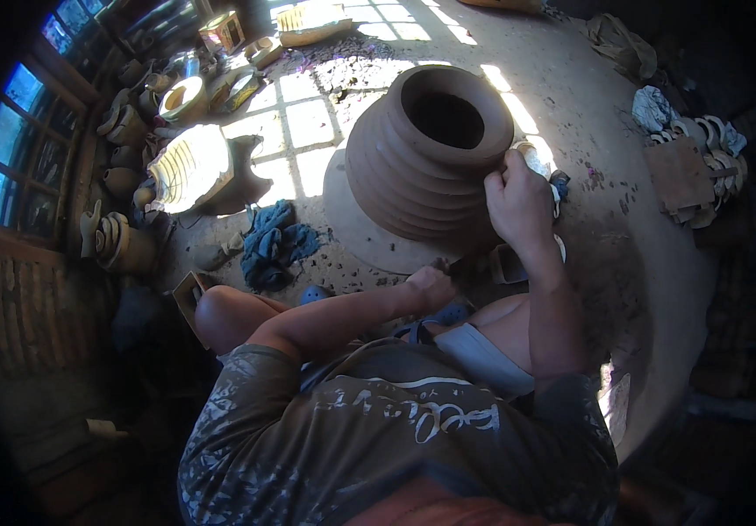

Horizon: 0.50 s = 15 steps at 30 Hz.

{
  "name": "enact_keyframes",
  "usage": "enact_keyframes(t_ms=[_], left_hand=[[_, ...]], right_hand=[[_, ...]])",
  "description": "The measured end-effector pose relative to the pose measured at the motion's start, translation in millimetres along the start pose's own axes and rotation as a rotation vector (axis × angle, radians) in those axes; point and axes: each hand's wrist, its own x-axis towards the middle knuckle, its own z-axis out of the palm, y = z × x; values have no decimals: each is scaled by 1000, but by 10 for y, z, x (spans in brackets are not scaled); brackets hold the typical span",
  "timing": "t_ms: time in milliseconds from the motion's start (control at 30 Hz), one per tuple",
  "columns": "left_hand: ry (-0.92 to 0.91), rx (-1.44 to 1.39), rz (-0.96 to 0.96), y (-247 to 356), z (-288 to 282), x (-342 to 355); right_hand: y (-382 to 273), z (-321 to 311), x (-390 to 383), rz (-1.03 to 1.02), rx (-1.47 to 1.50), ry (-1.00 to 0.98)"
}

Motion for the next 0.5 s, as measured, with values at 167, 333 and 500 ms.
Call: enact_keyframes(t_ms=[167,333,500], left_hand=[[-30,-69,-15,68,-155,529],[423,-311,115,-197,293,1003],[342,-363,-35,-296,177,703]], right_hand=[[-131,-16,-61,95,-85,-4],[-342,4,-154,49,-26,-33],[-286,-100,-394,-123,458,52]])
